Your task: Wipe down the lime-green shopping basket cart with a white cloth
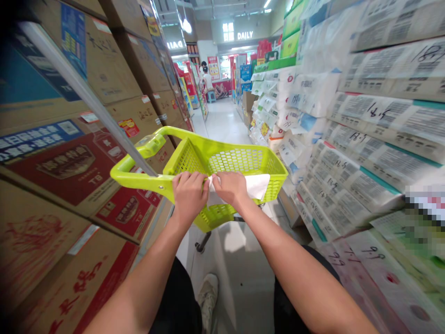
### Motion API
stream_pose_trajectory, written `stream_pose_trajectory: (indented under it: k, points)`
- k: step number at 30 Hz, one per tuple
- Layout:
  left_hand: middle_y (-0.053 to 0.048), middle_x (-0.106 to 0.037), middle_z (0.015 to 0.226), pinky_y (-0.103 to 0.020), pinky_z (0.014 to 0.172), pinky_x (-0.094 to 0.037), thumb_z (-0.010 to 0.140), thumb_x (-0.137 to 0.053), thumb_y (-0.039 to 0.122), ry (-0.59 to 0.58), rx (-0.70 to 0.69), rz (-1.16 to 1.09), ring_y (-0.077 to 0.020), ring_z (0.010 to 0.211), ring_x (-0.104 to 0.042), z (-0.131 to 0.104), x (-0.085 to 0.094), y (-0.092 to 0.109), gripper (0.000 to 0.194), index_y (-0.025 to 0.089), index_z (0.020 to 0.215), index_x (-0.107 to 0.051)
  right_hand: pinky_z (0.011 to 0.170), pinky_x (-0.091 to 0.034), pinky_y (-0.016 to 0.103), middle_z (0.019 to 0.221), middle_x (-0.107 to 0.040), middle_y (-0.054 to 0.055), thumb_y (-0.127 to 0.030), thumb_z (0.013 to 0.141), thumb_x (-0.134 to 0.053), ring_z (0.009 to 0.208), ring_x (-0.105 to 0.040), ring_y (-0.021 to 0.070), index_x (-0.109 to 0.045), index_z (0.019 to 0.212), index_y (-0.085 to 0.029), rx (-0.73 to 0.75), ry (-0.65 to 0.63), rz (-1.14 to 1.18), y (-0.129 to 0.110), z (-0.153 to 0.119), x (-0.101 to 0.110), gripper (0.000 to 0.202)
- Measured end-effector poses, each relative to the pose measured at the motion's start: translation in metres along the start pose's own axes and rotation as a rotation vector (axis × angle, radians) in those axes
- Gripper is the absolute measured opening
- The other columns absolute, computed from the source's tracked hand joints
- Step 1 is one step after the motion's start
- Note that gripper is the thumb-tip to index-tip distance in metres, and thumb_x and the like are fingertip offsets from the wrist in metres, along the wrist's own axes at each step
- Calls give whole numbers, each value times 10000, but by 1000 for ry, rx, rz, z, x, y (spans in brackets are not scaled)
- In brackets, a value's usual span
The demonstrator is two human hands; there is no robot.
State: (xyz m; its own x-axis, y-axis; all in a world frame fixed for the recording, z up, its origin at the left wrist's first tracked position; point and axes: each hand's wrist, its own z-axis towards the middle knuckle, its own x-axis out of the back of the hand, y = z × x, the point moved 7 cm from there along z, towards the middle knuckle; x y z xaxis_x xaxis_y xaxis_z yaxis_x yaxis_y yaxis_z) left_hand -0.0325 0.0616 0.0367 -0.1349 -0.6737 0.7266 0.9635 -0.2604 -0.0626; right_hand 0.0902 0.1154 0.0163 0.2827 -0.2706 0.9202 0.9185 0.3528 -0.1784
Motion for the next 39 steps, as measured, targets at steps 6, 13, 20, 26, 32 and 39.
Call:
stream_pose_trajectory:
  k: [6,13,20,26,32,39]
  points:
    - [-92,-743,979,-479,1006,-354,1057,-443,358,-23,0,3,-304,1010,-584,1,2,-4,308,225,1034,-720,796,-452,321,1037,-807,133,-596,1081,-217,983,-740,269,-800,1062,-220,-71,-99,-69,38,-2,0,695]
    - [-99,-755,1012,-502,1050,-333,1047,-459,323,-15,67,-2,-319,1030,-572,6,-9,-23,308,221,1029,-749,796,-458,332,1051,-804,159,-578,1075,-244,1018,-752,292,-810,1106,-209,-264,-153,-165,123,-8,-3,676]
    - [-83,-753,984,-480,1062,-344,1055,-451,307,20,35,-7,-303,1003,-580,3,-6,-10,315,239,1012,-755,793,-443,331,1025,-810,114,-519,1082,-272,977,-747,276,-797,1052,-233,-114,-11,-111,57,-6,-2,599]
    - [-81,-741,955,-474,1044,-356,1056,-447,320,9,22,-12,-298,974,-564,-1,3,0,326,253,994,-760,798,-436,314,1060,-811,81,-446,1091,-301,983,-732,241,-769,1032,-235,-7,6,3,-3,-3,0,517]
    - [-70,-763,963,-481,994,-355,1058,-452,376,-37,44,-34,-297,966,-562,2,0,-18,339,272,1001,-769,772,-453,321,995,-809,132,-584,1080,-247,948,-749,277,-805,1047,-229,-83,-79,-72,44,-2,-1,662]
    - [-69,-770,998,-498,1046,-329,1046,-465,359,-30,86,-68,-307,1006,-559,8,-12,-37,328,289,987,-781,790,-474,332,1066,-804,148,-540,1079,-258,1052,-751,300,-805,1174,-239,-291,-133,-150,116,-5,-3,632]
